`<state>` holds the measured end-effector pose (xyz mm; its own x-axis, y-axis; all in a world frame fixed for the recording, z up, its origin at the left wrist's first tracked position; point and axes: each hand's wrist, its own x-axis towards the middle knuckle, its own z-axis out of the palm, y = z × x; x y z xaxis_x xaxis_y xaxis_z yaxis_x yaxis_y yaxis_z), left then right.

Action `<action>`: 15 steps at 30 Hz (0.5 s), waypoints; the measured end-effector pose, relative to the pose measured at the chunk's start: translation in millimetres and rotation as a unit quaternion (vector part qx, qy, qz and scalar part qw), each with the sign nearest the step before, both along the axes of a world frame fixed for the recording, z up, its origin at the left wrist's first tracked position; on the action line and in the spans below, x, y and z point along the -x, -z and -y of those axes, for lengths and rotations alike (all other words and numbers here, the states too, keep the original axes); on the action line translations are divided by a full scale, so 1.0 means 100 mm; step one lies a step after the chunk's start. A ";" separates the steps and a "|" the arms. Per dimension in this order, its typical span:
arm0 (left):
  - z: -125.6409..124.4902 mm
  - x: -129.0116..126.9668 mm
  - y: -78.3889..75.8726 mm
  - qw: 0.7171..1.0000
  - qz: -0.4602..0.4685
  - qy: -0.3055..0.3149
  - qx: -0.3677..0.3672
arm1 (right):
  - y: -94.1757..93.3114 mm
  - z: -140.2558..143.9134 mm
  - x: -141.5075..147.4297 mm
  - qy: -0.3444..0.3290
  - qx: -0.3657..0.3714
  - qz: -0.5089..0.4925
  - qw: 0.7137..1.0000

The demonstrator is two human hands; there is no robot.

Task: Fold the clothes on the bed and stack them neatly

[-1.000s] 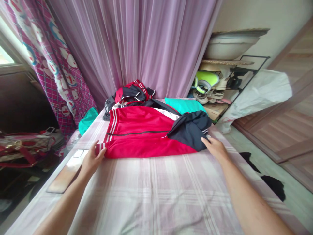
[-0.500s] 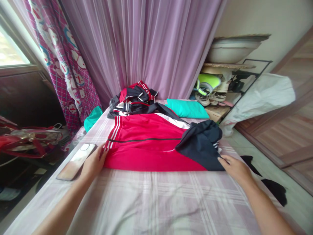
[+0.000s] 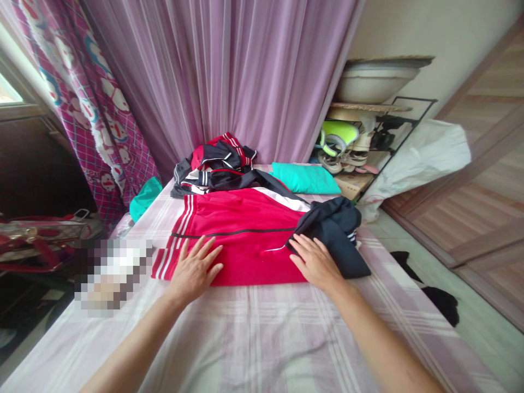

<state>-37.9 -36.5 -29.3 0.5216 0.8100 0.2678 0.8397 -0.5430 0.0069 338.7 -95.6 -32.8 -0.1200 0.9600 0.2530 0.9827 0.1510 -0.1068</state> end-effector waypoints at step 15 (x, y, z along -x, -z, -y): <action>-0.16 0.27 0.19 0.999 -0.025 0.026 0.012 | 0.06 -0.13 -0.48 0.125 0.003 -0.068 0.990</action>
